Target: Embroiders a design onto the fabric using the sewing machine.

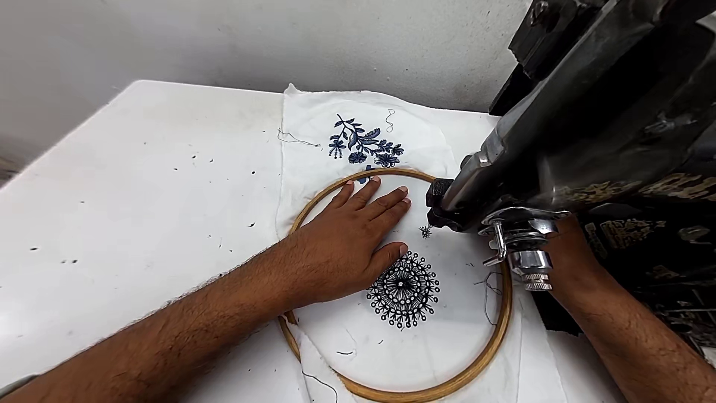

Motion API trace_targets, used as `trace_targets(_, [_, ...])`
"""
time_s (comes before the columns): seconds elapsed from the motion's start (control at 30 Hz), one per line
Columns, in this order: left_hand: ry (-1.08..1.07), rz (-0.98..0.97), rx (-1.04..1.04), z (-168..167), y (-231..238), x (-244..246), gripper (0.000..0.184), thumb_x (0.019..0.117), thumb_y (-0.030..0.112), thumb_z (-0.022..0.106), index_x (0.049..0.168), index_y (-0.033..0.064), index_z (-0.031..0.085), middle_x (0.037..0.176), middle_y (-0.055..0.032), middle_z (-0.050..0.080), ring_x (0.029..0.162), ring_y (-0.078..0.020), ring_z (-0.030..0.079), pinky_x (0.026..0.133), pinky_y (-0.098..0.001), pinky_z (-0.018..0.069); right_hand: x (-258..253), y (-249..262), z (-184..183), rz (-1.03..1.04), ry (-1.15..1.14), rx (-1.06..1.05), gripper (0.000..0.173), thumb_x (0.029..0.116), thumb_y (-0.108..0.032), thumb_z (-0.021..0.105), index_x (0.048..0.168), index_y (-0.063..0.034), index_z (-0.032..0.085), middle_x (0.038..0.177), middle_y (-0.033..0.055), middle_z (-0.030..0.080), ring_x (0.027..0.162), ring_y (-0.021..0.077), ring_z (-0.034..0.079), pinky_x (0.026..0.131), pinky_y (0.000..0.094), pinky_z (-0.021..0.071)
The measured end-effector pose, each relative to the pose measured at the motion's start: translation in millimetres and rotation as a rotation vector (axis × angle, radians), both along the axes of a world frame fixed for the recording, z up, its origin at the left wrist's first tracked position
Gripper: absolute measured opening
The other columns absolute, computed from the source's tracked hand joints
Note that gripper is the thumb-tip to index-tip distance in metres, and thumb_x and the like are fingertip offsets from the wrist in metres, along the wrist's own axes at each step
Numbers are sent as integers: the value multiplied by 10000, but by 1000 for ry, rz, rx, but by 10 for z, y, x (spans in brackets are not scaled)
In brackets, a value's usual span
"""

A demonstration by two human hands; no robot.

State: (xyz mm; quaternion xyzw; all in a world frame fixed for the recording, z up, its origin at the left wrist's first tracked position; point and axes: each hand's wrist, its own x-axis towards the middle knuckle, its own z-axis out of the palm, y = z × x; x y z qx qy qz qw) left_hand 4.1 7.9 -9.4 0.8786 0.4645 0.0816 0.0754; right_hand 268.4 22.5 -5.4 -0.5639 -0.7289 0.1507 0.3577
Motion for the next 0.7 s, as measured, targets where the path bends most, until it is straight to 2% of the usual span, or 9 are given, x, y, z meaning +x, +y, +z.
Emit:
trace_targets(0.07, [-7,-1,5,-11,6,11,638,1083,511,273,1580,140,425,1662,-15,355,1561,-298,256,1242,-598,201,-5,25,-5,1,-20,36,186,856,-127,676,1018,-45,634,879,19,609,823,-21,577,733,165,461])
trace_targets(0.17, [-17,-3,12,-16,12,26,634,1083,507,278,1574,137,432,1659,-18,362,1561,-297,258,1243,-596,200,-8,49,3,10,-12,62,183,882,-173,686,1018,-59,641,887,0,614,842,-36,576,749,155,462])
trace_targets(0.33, [-11,-14,9,-10,17,4,640,1083,516,273,1580,142,424,1663,-13,354,1563,-287,255,1250,-591,192,8,12,4,-5,10,0,215,851,-159,689,1037,-67,634,897,6,617,844,-21,584,752,182,471])
trace_targets(0.47, [7,-11,-7,23,4,-14,641,1083,516,272,1585,145,415,1667,-11,346,1563,-286,252,1251,-590,192,14,-4,-12,28,62,5,251,843,-187,692,1066,-97,617,900,-55,604,836,-105,566,744,91,454])
trace_targets(0.7, [-2,-2,-4,2,26,5,638,1085,511,274,1584,139,417,1666,-20,348,1565,-292,246,1248,-597,186,4,16,-11,-1,-28,37,228,856,-123,663,1059,-31,621,915,24,606,859,-38,572,763,147,452])
